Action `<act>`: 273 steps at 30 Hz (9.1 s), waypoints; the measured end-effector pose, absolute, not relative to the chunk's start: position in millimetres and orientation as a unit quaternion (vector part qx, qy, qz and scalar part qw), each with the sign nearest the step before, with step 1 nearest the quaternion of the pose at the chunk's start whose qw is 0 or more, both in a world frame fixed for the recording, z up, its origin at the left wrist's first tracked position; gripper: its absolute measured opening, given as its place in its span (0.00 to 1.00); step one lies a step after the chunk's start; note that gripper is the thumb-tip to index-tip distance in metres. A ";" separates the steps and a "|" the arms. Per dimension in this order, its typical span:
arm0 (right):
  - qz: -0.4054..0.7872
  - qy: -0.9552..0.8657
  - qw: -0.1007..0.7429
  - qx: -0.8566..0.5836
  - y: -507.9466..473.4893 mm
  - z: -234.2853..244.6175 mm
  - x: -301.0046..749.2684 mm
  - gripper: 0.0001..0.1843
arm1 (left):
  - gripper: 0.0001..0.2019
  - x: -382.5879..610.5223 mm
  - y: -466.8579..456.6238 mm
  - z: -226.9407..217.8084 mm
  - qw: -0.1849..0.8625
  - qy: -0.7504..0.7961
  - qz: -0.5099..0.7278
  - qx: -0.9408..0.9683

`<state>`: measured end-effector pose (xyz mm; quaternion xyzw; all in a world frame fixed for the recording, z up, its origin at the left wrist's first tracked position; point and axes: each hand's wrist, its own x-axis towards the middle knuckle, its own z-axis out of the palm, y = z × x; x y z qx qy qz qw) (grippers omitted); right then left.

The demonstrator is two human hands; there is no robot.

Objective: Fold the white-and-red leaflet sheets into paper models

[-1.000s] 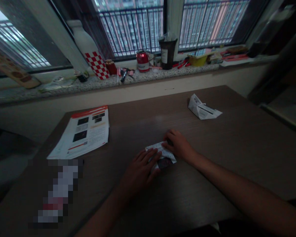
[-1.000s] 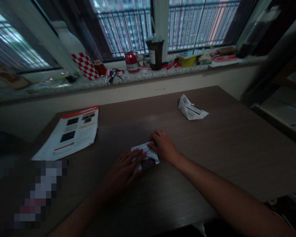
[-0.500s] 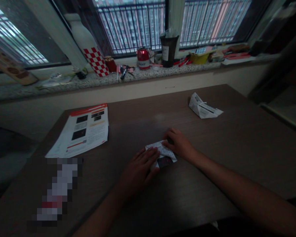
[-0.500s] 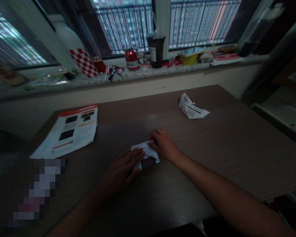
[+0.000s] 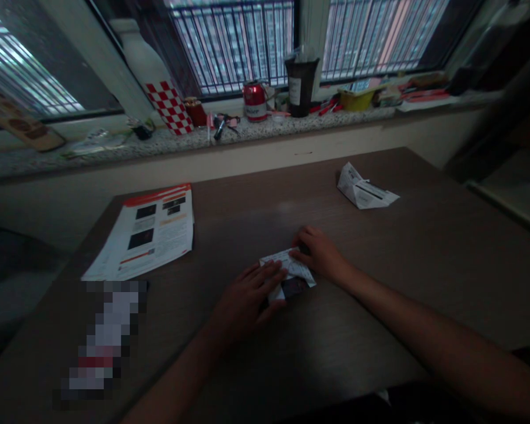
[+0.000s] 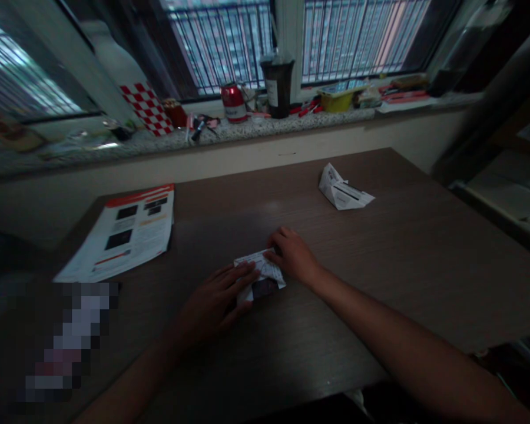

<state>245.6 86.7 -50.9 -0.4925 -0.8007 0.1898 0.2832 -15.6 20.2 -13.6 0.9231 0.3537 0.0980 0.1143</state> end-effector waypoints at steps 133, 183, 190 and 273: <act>0.549 -0.532 0.393 -0.511 49.6 -7.0 242.1 0.19 | 0.06 2.4 41.0 -5.3 0.451 0.515 0.385 0.619; 0.138 -0.859 0.253 -0.424 53.1 -30.9 250.3 0.24 | 0.08 3.6 56.9 -20.3 0.231 0.555 0.258 0.757; 0.130 -0.894 0.190 -0.384 44.2 -36.1 249.9 0.31 | 0.07 3.3 57.8 -20.5 0.233 0.548 0.266 0.758; 0.095 -0.883 0.153 -0.433 40.2 -28.0 260.9 0.36 | 0.24 -19.6 21.9 -24.2 0.091 0.399 0.108 0.906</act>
